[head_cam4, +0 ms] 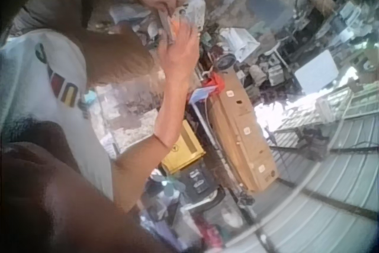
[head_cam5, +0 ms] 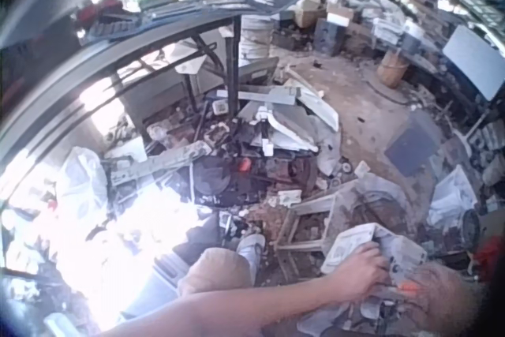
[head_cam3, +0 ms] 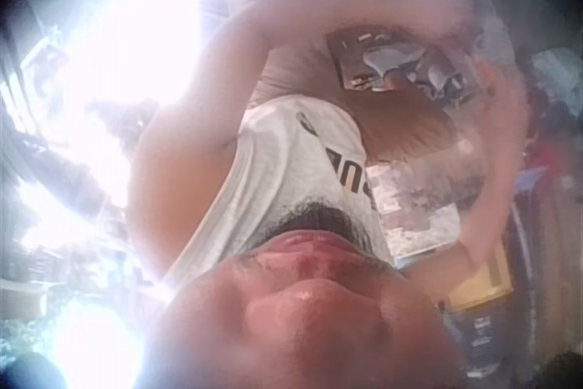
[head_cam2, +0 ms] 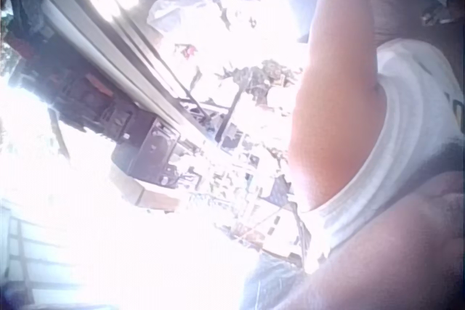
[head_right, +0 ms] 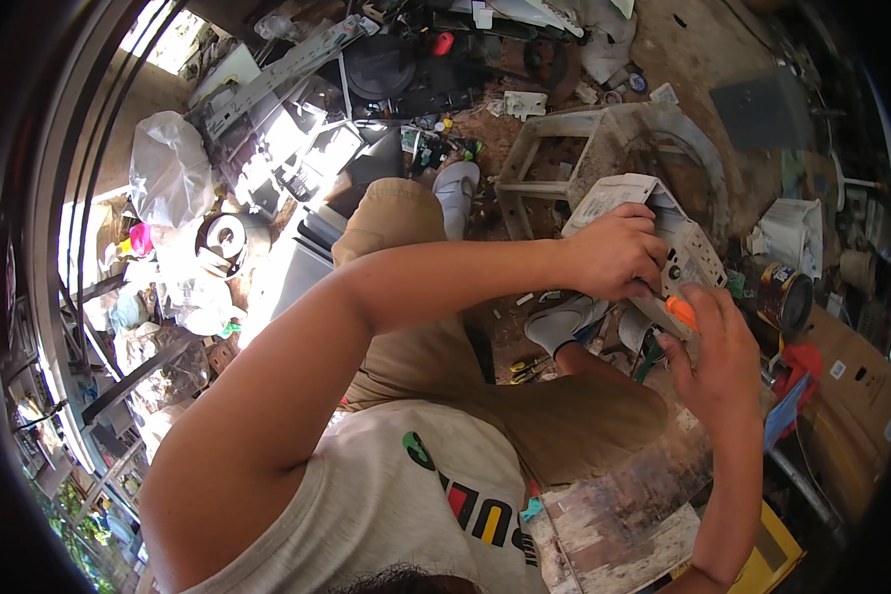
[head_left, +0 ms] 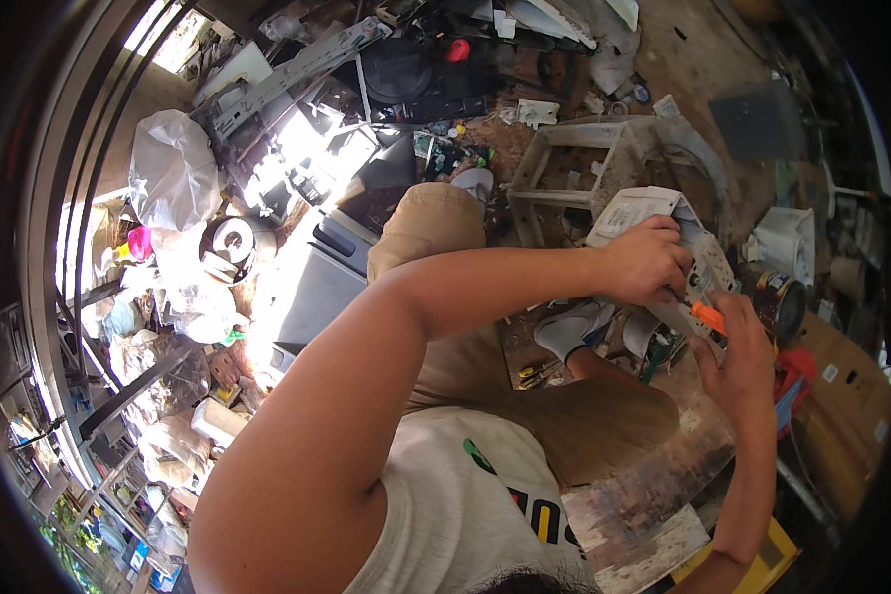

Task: The person removes the outer casing of a white electronic device using a screwdriver, prying the plastic panels apart to reveal internal circuit boards and wiring.

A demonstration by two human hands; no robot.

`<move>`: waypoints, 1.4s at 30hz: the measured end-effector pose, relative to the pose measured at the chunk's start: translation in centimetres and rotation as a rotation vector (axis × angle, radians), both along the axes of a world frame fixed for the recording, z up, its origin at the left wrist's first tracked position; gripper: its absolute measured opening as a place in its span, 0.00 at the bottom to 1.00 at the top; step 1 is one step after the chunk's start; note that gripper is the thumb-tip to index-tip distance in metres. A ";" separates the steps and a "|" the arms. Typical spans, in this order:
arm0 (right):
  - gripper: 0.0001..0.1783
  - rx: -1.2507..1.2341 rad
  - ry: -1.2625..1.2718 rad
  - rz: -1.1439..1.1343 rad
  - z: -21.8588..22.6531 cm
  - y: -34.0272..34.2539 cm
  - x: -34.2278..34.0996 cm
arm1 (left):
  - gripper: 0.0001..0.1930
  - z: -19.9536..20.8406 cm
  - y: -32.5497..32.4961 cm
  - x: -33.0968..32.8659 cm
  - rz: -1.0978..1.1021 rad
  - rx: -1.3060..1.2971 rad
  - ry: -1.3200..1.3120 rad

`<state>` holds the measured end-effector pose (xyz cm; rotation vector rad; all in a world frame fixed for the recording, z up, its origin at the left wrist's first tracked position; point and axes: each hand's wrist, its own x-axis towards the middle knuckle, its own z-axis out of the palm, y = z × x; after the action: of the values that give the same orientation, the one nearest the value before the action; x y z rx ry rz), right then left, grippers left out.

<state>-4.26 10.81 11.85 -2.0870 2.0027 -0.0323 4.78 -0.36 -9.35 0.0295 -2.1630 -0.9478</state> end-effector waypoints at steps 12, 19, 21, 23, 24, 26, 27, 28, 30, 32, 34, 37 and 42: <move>0.12 0.000 -0.016 0.075 -0.1 -0.4 0.0 | 0.09 0.0 0.2 -0.4 0.020 0.043 0.052; 0.14 0.139 0.108 -0.120 -1.2 1.7 -2.7 | 0.11 0.7 0.2 -0.5 0.031 0.024 -0.078; 0.13 0.092 0.107 0.068 -0.5 0.9 -2.4 | 0.12 0.2 0.2 -0.7 0.044 -0.008 0.037; 0.13 0.073 0.059 0.122 -0.6 0.2 -2.4 | 0.12 -0.1 0.3 -0.8 0.045 -0.015 0.059; 0.12 0.064 0.033 0.152 -0.7 0.0 -2.4 | 0.12 0.0 0.2 -0.6 0.044 -0.005 0.023; 0.11 -0.017 0.027 0.000 -0.2 0.0 -0.8 | 0.11 0.2 0.2 -0.4 0.043 0.021 -0.047; 0.11 0.012 0.032 -0.080 -0.2 0.3 -0.8 | 0.11 0.8 0.1 -0.4 0.042 0.038 -0.075; 0.11 0.040 0.036 -0.160 -0.2 0.6 -0.8 | 0.11 1.2 0.1 -0.3 0.039 0.055 -0.103; 0.13 0.226 0.050 -0.328 -0.8 1.5 -2.4 | 0.10 1.9 0.0 -0.2 0.030 0.026 -0.175; 0.14 0.118 0.091 -0.076 0.0 1.2 -2.3 | 0.10 1.9 0.0 -0.1 0.015 0.016 -0.111; 0.15 0.068 0.083 0.096 0.2 0.8 -2.2 | 0.10 1.2 0.0 -0.3 -0.002 0.038 0.099; 0.16 0.039 -0.016 0.103 0.3 0.0 -1.7 | 0.08 0.7 -0.5 -0.2 -0.046 0.023 -0.042; 0.20 0.125 0.074 -0.226 -0.3 0.9 -2.2 | 0.11 2.0 -0.3 -0.3 0.023 0.075 -0.142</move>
<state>-6.42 11.76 11.54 -1.8040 2.2133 0.1279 4.52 -0.68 -7.33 0.1622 -2.2505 -1.0418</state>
